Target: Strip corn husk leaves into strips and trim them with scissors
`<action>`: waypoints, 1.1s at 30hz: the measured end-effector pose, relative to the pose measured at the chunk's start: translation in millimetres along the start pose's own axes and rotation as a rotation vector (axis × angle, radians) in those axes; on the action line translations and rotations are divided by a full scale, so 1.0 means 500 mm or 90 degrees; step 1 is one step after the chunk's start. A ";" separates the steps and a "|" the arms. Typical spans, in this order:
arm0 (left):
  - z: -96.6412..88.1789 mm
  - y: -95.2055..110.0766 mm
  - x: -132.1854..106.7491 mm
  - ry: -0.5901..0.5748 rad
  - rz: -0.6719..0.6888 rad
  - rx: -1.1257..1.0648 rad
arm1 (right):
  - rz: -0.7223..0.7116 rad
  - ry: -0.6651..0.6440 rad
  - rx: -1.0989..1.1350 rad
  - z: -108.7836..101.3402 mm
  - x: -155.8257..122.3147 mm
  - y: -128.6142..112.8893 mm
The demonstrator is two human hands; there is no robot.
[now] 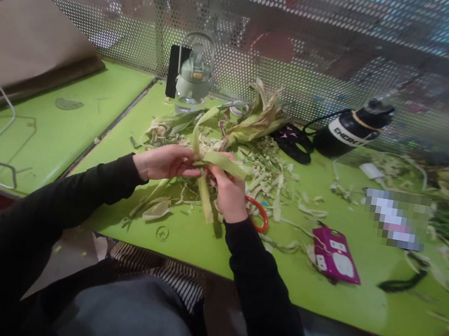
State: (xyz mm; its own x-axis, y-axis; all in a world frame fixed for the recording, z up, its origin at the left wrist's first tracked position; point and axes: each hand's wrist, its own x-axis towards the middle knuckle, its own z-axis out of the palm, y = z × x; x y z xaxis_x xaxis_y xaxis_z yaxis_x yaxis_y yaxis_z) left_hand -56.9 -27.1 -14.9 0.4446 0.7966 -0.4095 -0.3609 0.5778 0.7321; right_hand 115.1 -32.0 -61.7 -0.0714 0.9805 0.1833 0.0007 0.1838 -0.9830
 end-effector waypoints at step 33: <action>-0.021 -0.010 0.018 -0.055 0.032 0.033 | -0.097 -0.103 -0.225 -0.047 0.026 0.000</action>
State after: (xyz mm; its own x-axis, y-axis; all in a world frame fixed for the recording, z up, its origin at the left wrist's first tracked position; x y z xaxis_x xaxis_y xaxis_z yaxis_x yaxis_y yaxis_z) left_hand -59.9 -20.8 -27.8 0.4972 0.8044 -0.3251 -0.3420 0.5261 0.7787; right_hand 137.6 -17.8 -58.8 -0.2523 0.9217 0.2947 0.3185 0.3667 -0.8742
